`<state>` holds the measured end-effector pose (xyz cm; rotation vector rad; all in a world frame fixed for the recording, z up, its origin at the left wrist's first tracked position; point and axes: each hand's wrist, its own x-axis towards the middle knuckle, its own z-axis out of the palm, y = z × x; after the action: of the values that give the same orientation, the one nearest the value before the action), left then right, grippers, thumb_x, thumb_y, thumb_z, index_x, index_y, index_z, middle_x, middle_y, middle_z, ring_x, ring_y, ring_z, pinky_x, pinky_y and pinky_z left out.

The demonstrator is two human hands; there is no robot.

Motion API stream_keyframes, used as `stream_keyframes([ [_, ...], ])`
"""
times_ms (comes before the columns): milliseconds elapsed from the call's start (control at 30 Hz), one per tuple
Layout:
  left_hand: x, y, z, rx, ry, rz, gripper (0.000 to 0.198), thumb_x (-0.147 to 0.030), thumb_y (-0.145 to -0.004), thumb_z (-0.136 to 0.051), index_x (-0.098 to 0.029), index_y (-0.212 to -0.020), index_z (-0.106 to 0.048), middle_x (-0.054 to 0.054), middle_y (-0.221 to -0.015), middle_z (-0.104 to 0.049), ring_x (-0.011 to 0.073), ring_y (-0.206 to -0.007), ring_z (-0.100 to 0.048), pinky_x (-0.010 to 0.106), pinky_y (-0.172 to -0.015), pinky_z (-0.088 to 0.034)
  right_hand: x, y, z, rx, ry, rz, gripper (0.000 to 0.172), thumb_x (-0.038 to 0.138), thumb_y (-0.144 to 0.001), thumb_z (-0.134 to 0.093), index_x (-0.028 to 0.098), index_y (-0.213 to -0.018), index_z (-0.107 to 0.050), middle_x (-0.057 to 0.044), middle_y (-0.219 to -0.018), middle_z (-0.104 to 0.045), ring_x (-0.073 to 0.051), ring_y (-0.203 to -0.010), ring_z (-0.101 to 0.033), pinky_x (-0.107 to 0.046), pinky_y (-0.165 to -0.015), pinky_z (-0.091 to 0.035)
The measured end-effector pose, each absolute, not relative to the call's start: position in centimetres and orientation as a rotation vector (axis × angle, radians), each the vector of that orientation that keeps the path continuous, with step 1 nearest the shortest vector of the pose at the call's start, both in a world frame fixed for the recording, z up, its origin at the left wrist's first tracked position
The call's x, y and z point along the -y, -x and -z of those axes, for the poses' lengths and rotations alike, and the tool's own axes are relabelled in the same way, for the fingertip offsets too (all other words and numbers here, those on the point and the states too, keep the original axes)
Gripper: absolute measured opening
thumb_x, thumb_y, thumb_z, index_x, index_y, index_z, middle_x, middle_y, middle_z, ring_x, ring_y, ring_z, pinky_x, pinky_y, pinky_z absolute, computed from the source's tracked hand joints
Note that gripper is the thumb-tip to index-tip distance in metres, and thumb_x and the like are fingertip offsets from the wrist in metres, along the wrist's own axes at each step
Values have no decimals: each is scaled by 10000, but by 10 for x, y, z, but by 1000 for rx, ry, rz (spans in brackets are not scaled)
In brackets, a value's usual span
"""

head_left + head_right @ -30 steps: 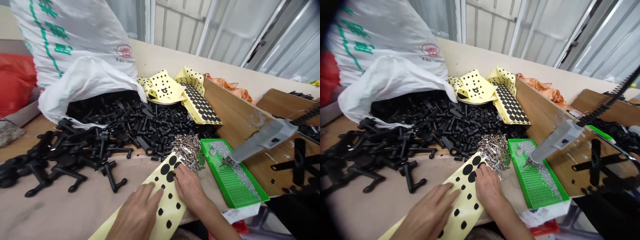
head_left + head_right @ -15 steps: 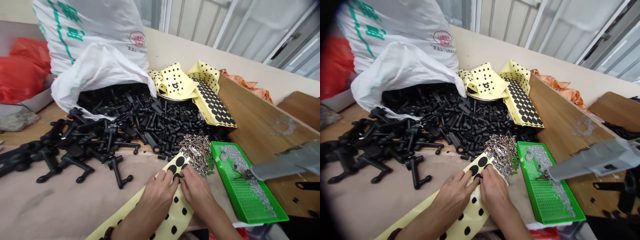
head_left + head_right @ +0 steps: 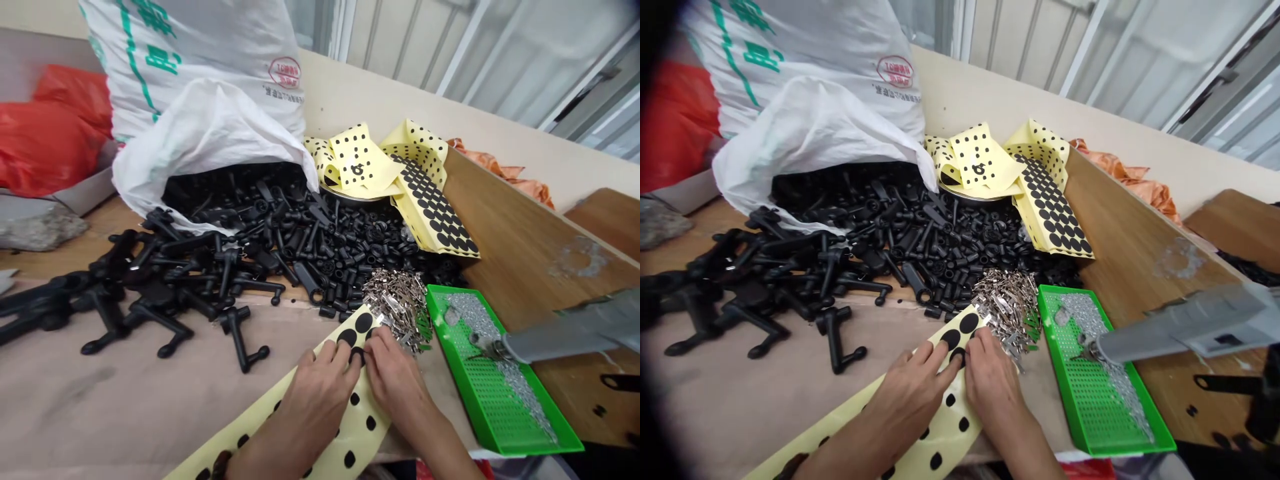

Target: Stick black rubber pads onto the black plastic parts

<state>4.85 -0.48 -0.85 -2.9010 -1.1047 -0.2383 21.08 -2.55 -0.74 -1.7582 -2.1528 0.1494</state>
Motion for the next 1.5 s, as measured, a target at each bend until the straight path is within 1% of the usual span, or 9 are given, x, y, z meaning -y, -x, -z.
stream_keyframes([
  [233,11,-49,8,1091,2946,249,344,-90,-771,-451,-173,-1095,-531,91,-979,-574,249,-839,-516,368,-646,-458,31,-209,2,2071,1594,-424,167,124,-891,-365,206,-759,-426,-38,-792,-493,-178,-716,-515,-294,-625,-423],
  [433,3,0,-9,1457,2877,587,246,-130,-822,-438,-201,-994,-599,67,-862,-610,219,-782,-570,325,-674,-474,35,-214,-4,2178,1444,-477,166,121,-893,-364,217,-791,-452,-57,-878,-587,-196,-794,-564,-313,-682,-460],
  [600,-25,55,-18,2126,2294,286,424,-329,-891,-389,-118,-1239,-506,126,-846,-682,304,-773,-638,371,-614,-466,41,-230,-18,2188,1430,-704,102,178,-859,-475,240,-799,-529,-65,-1051,-646,-217,-987,-610,-282,-783,-493],
  [733,-37,62,-19,2340,2457,378,495,-225,-842,-392,-163,-1333,-386,81,-905,-690,258,-765,-648,335,-644,-460,40,-234,-25,1922,1461,-968,139,297,-877,-508,238,-764,-563,-73,-1100,-634,-241,-1068,-583,-304,-860,-464],
  [900,-25,44,-13,2298,2869,1137,383,-172,-787,-417,-186,-1168,-461,10,-773,-643,183,-726,-636,266,-653,-496,38,-222,-33,1396,1278,-1326,167,370,-846,-574,233,-749,-576,-62,-1096,-614,-216,-993,-578,-289,-834,-457],
  [1067,-5,25,-3,1577,2956,1047,359,-93,-782,-379,-210,-1071,-555,101,-1067,-638,242,-944,-617,356,-784,-502,32,-206,-26,1192,1140,-1455,130,331,-795,-645,225,-739,-594,-49,-1050,-615,-201,-977,-550,-275,-830,-427],
  [1167,2,16,-3,1460,3153,877,304,-122,-828,-385,-222,-1059,-555,80,-1010,-647,227,-881,-612,340,-746,-500,27,-201,-17,1101,1151,-1478,141,314,-765,-665,205,-704,-598,-51,-1012,-614,-202,-948,-542,-277,-814,-408],
  [1300,-1,10,-11,1787,3417,866,158,-211,-860,-442,-223,-994,-525,3,-832,-604,165,-785,-574,264,-703,-454,25,-198,-8,1028,1156,-1527,154,284,-745,-664,180,-666,-582,-56,-971,-604,-195,-889,-527,-269,-756,-387],
  [1500,-11,-2,-16,2475,3635,739,439,-213,-740,-515,-179,-1177,-486,-91,-579,-412,98,-502,-437,211,-484,-355,28,-196,-7,949,1119,-1602,136,257,-737,-658,168,-673,-578,-60,-996,-594,-184,-862,-521,-258,-735,-378],
])
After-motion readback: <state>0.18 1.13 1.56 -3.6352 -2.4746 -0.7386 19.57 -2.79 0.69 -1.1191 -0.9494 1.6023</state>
